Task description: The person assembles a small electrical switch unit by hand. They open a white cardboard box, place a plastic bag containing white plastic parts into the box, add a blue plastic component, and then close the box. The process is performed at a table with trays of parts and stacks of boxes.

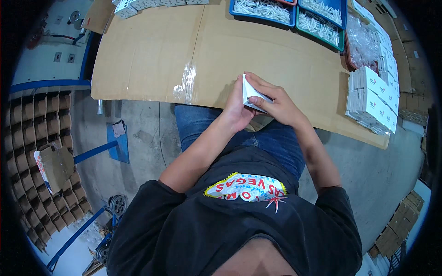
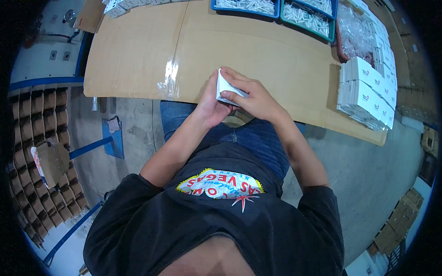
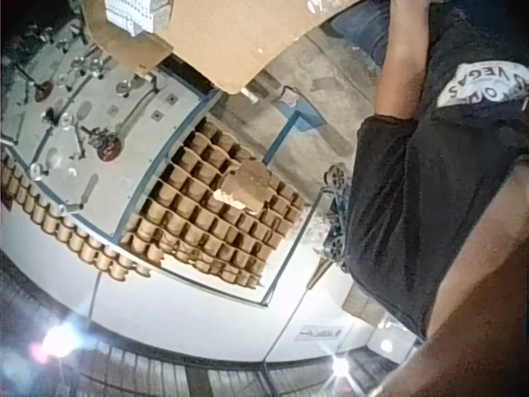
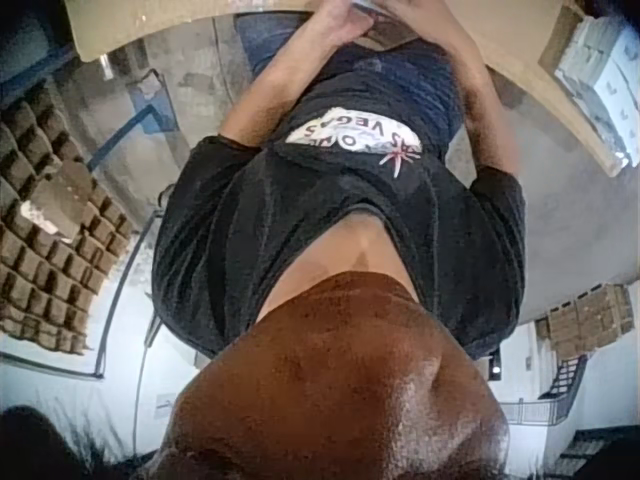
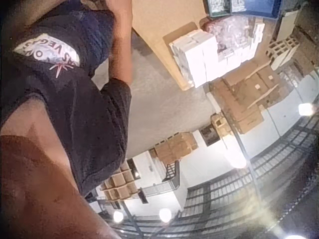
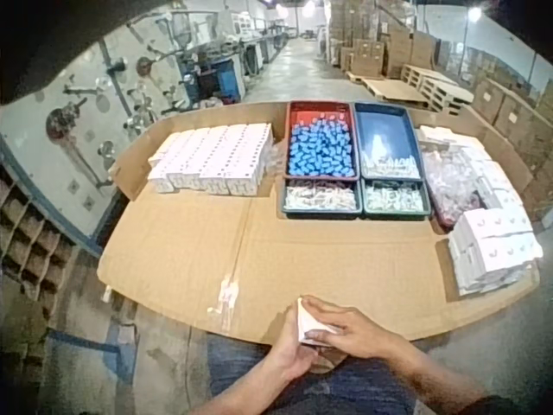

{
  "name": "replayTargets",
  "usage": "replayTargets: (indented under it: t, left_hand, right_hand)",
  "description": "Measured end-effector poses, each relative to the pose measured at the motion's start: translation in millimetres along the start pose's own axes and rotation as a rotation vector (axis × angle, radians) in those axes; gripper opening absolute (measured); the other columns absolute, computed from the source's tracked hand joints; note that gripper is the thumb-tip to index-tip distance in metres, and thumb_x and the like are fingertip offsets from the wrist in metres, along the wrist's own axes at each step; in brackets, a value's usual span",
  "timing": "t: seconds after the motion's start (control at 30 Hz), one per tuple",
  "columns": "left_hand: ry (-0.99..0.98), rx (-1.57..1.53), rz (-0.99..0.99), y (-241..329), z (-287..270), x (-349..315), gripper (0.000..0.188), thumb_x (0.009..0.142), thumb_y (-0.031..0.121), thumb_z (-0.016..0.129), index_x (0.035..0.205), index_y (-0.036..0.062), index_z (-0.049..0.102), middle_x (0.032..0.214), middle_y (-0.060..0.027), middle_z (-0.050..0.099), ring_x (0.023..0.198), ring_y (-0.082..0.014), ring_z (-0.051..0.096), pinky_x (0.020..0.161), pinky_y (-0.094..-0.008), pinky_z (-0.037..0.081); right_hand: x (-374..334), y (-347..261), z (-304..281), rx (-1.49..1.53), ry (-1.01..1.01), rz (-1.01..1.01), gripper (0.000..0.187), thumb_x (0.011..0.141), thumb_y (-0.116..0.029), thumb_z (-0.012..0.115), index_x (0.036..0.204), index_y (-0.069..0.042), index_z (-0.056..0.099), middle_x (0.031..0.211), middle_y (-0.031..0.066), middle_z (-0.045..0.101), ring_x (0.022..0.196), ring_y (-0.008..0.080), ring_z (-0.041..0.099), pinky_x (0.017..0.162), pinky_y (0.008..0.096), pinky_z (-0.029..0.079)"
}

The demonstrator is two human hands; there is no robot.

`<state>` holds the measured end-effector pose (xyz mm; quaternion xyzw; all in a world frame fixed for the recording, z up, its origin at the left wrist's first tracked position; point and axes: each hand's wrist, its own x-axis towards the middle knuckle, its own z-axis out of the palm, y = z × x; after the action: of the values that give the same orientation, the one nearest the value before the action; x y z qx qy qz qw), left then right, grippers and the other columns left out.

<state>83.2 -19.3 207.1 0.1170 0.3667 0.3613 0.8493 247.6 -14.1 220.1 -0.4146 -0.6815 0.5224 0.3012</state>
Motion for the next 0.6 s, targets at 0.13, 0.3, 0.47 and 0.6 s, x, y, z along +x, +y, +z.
replayTargets:
  t: [0.13, 0.3, 0.47, 0.6]
  left_hand:
    - [0.016, 0.018, -0.015, 0.6, -5.6, 5.4, 0.063, 0.106, 0.064, 0.026, 0.132, 0.0143, 0.055, 0.117, -0.0090, 0.066, 0.105, -0.0231, 0.068, 0.085, -0.0434, 0.057]
    - [0.019, -0.004, 0.017, 9.5, -2.7, 8.9, 0.059, 0.106, 0.062, 0.031, 0.129, 0.0148, 0.059, 0.115, -0.0076, 0.068, 0.105, -0.0222, 0.068, 0.086, -0.0413, 0.056]
    - [-0.009, -0.006, -0.006, 19.2, 8.1, 6.0, 0.056, 0.105, 0.058, 0.033, 0.127, 0.0137, 0.060, 0.113, -0.0073, 0.070, 0.104, -0.0226, 0.069, 0.088, -0.0408, 0.057]
    - [0.023, 0.019, 0.047, 16.3, 11.8, 6.5, 0.057, 0.105, 0.060, 0.034, 0.128, 0.0139, 0.060, 0.114, -0.0073, 0.070, 0.105, -0.0239, 0.069, 0.089, -0.0414, 0.057]
  right_hand:
    - [-0.7, -0.2, -0.1, -0.019, 0.008, -0.030, 0.059, 0.096, -0.023, 0.073, 0.149, -0.006, 0.052, 0.159, 0.0175, 0.045, 0.146, 0.0294, 0.045, 0.117, 0.0355, 0.037]
    - [1.4, -6.6, -5.2, -0.021, 0.065, -0.070, 0.064, 0.090, -0.023, 0.078, 0.147, -0.006, 0.055, 0.157, 0.0166, 0.048, 0.144, 0.0303, 0.048, 0.116, 0.0375, 0.039]
    - [4.8, -18.9, -10.2, -0.163, 0.110, -0.163, 0.076, 0.077, -0.027, 0.088, 0.143, -0.006, 0.059, 0.151, 0.0153, 0.054, 0.136, 0.0329, 0.054, 0.112, 0.0394, 0.043]
    - [6.8, -20.3, -7.1, -0.278, 0.142, -0.214, 0.080, 0.072, -0.030, 0.090, 0.142, -0.007, 0.059, 0.148, 0.0164, 0.055, 0.132, 0.0361, 0.056, 0.110, 0.0413, 0.046]
